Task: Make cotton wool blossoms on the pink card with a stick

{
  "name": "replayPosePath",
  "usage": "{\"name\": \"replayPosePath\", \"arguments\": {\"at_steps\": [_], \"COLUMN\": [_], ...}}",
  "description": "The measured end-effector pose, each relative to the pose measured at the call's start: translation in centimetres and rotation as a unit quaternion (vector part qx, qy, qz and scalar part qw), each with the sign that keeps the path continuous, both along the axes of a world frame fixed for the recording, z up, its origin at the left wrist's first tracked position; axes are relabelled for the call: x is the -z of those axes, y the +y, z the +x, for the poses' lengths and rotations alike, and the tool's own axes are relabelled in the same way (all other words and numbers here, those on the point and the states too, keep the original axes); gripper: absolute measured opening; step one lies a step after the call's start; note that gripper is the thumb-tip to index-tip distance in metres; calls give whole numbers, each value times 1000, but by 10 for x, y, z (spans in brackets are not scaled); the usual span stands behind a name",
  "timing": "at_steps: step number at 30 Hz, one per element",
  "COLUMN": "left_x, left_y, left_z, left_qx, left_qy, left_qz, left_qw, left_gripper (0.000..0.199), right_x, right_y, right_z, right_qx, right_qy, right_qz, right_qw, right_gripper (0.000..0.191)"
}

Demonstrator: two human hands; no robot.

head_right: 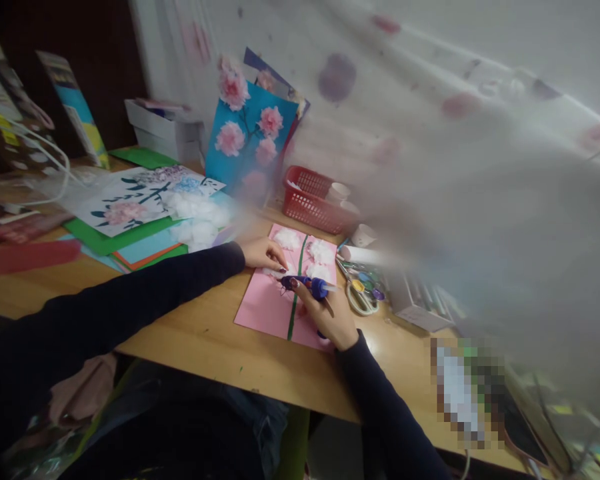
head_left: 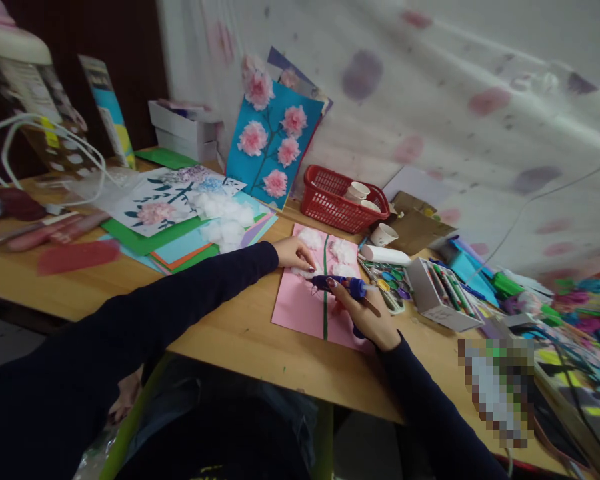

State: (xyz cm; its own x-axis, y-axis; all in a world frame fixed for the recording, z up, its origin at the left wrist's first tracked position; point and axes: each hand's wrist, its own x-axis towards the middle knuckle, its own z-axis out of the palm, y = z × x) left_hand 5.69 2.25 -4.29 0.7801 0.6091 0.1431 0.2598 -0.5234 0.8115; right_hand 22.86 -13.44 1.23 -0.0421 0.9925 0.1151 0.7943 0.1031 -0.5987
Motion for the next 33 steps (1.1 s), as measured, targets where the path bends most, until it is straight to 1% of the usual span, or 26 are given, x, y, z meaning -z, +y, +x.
{"name": "replayPosePath", "arguments": {"at_steps": [2, 5, 10, 15, 18, 21, 24, 28, 31, 33], "left_x": [-1, 0, 3, 4, 4, 5, 6, 6, 5, 4], "left_y": [-1, 0, 4, 4, 4, 4, 4, 4, 3, 3], "left_z": [0, 0, 1, 1, 0, 1, 1, 1, 1, 1], "left_qx": [-3, 8, 19, 18, 14, 8, 5, 9, 14, 13], "left_qy": [0, -4, -5, -13, -15, -16, -19, -17, -16, -16], "left_qz": [0, -1, 2, 5, -1, -12, -15, -17, -15, -16], "left_qw": [1000, 1000, 1000, 1000, 1000, 1000, 1000, 1000, 1000, 1000], "left_gripper": [32, 32, 30, 28, 28, 29, 30, 30, 31, 31], "right_x": [-2, -4, 1, 0, 0, 3, 4, 3, 2, 2], "right_y": [-3, -4, 1, -2, -3, -3, -3, -4, -4, -4], "right_z": [3, 3, -2, 10, 13, 10, 6, 5, 4, 3], "right_qx": [4, 7, -9, 2, 16, 22, 10, 16, 8, 6], "right_qy": [0, 8, 12, 17, 2, 0, 21, 19, 33, 40], "right_qz": [-6, 4, 5, -4, 14, 19, 7, 24, 6, 7], "right_qw": [1000, 1000, 1000, 1000, 1000, 1000, 1000, 999, 999, 999], "right_gripper": [49, 50, 49, 48, 50, 50, 49, 49, 48, 48]}}
